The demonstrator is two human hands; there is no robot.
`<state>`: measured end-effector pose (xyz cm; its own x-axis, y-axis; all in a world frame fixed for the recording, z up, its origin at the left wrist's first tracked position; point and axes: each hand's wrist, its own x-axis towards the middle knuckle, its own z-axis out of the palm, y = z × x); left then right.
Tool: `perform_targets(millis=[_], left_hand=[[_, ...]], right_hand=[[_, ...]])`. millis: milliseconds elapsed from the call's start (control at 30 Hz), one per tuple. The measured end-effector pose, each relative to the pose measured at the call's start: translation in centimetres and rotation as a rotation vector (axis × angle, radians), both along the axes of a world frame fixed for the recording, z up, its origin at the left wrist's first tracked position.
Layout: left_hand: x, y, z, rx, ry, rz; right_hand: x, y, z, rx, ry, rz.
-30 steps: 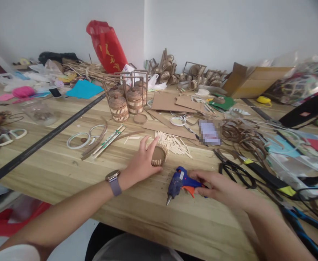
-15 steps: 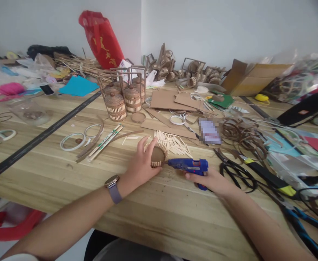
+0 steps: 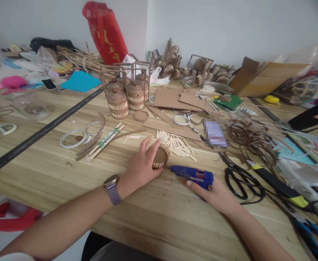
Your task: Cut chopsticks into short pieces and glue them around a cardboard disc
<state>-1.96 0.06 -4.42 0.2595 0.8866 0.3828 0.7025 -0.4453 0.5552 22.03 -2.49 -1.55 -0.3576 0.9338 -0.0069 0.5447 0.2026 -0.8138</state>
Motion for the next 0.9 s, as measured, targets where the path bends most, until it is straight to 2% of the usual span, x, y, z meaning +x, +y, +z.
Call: perform_targets(millis=[900], left_hand=[[0.09, -0.08, -0.13, 0.002, 0.01, 0.003]], right_hand=[[-0.84, -0.13, -0.27, 0.063, -0.096, 0.01]])
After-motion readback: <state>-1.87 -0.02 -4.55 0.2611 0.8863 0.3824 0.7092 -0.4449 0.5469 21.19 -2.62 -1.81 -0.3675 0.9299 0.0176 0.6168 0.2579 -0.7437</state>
